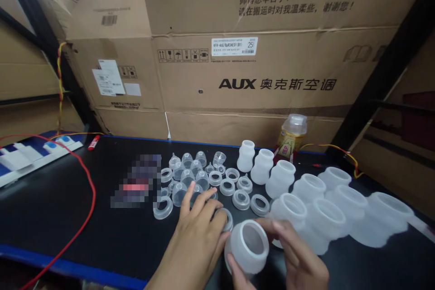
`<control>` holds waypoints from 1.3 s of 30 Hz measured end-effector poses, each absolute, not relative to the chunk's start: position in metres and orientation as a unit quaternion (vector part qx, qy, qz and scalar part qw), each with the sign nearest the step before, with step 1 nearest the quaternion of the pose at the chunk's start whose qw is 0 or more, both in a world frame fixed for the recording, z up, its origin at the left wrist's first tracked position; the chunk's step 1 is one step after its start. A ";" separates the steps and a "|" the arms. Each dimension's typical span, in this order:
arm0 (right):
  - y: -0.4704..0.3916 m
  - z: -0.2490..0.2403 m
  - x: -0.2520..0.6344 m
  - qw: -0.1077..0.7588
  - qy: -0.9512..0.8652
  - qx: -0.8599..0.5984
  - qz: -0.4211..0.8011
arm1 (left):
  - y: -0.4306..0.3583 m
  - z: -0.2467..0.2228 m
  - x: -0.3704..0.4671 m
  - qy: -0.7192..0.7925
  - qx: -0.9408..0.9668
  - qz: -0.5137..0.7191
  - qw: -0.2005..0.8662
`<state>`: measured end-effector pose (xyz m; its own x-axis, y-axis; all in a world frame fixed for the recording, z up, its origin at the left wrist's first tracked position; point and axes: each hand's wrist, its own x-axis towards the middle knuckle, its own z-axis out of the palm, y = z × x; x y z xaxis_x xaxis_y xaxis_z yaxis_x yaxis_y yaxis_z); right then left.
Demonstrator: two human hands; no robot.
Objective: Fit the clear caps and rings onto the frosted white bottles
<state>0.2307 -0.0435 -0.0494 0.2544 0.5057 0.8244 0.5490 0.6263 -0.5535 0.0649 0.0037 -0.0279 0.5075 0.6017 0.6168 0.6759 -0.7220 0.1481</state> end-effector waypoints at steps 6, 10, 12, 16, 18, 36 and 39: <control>-0.042 -0.053 0.225 0.692 -0.596 -0.405 -0.024 | -0.008 -0.016 0.059 -0.325 -0.794 -0.511 0.047; -0.048 -0.058 0.226 0.658 -0.621 -0.425 0.031 | -0.024 -0.002 0.050 -0.289 -0.711 -0.636 -0.087; -0.050 -0.060 0.228 0.648 -0.636 -0.416 0.058 | -0.030 0.006 0.050 -0.281 -0.744 -0.597 -0.110; -0.051 -0.063 0.230 0.643 -0.654 -0.393 0.069 | -0.032 0.011 0.059 -0.278 -0.812 -0.494 -0.140; -0.052 -0.064 0.230 0.638 -0.653 -0.404 0.067 | -0.031 0.009 0.064 -0.286 -0.802 -0.497 -0.165; -0.056 -0.048 0.227 0.644 -0.627 -0.417 0.135 | -0.036 0.030 0.083 -0.288 -0.833 -0.457 -0.119; -0.059 -0.044 0.225 0.648 -0.613 -0.424 0.152 | -0.031 0.013 0.083 -0.338 -0.779 -0.503 -0.157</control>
<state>0.2250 -0.0588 -0.0438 0.2011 0.7179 0.6664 0.3236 0.5934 -0.7370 0.0831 -0.0314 0.0132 0.2644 0.6856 0.6783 0.3692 -0.7217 0.5855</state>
